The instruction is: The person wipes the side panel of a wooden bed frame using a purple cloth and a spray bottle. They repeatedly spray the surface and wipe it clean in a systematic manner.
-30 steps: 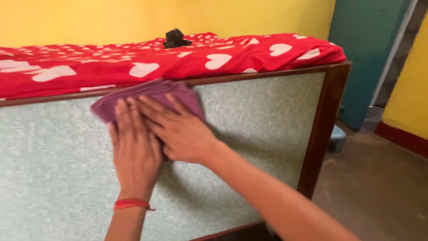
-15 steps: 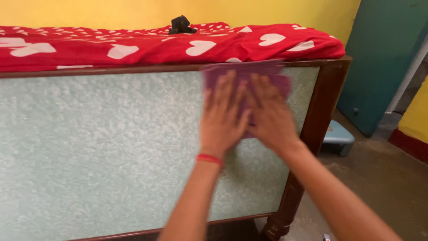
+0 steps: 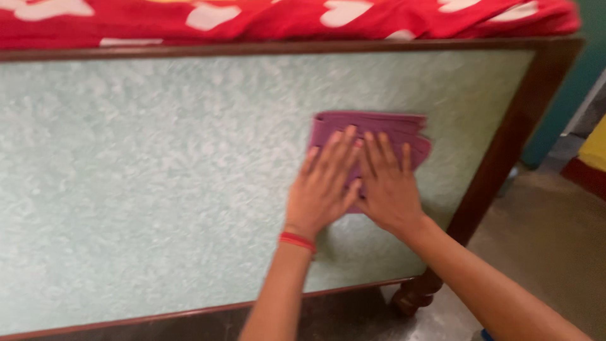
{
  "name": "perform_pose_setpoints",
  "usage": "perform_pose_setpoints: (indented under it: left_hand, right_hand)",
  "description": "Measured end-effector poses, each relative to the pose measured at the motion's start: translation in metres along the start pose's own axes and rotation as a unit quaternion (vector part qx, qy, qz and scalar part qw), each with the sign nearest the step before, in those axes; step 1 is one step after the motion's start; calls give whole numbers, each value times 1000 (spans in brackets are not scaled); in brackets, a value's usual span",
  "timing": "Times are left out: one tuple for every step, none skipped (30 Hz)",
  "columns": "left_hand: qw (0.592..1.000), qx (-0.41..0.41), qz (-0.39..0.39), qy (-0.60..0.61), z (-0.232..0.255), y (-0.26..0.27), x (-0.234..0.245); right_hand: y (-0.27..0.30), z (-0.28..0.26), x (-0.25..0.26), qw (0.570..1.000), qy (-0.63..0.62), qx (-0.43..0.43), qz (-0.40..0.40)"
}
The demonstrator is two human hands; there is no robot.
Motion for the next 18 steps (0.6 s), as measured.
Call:
perform_pose_setpoints:
  left_hand:
    - [1000, 13, 1, 9, -22, 14, 8]
    - [1000, 26, 2, 17, -44, 30, 18]
    - [999, 38, 5, 16, -64, 45, 27]
    - [999, 48, 10, 14, -83, 58, 37]
    - [998, 59, 15, 11, -101, 71, 48]
    - [997, 74, 13, 5, -119, 83, 57]
    - [996, 89, 11, -2, -134, 95, 67]
    - [995, 102, 10, -9, -149, 105, 77]
    - [993, 117, 7, -13, -162, 115, 87]
    - [991, 134, 4, -19, -173, 126, 98]
    - [988, 150, 1, -25, -180, 137, 108]
    - [985, 167, -13, -27, -185, 147, 117]
    - [982, 185, -27, -29, -188, 158, 124]
    - [978, 202, -41, -29, -187, 167, 128]
    - [979, 195, -48, -28, -180, 174, 130]
    - [980, 190, -54, -26, -170, 180, 127]
    - [981, 184, -61, -23, -161, 184, 121]
    - [977, 192, -89, -36, -153, 189, 107]
  right_hand:
    - [-11, -23, 1, 1000, 2, 15, 5]
    - [-22, -47, 4, 1000, 3, 29, 11]
    - [-34, -70, 5, 999, 5, 42, 9]
    - [-46, -91, 8, 998, 7, 54, 9]
    - [-58, -113, 11, 998, 10, 67, 10]
    - [-70, -134, 13, 997, -8, 81, 1]
    - [-80, -155, 15, 995, -26, 95, -9]
    - [-91, -174, 17, 993, -42, 108, -16]
    - [-100, -193, 22, 992, -47, 118, -12]
    - [-107, -212, 28, 990, -52, 129, -6]
    - [-111, -229, 34, 988, -57, 141, -1]
    - [-115, -244, 41, 989, -36, 145, 6]
    - [-115, -257, 47, 989, -15, 150, 13]
    - [-112, -264, 52, 988, 8, 153, 18]
    - [-104, -268, 50, 986, 15, 164, 1]
    - [-94, -269, 46, 984, 24, 175, -18]
    - [-81, -270, 41, 981, 33, 187, -37]
    - [-67, -262, 38, 986, -1, 161, -42]
Point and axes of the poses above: each hand's wrist, its own y-axis away from the middle knuckle, its own x-axis out of the back of the hand, z = x × y, the point moved 10 cm from there along -y, towards the middle knuckle, and after that the axes turned 13 degrees about y, right-handed, at the moved point
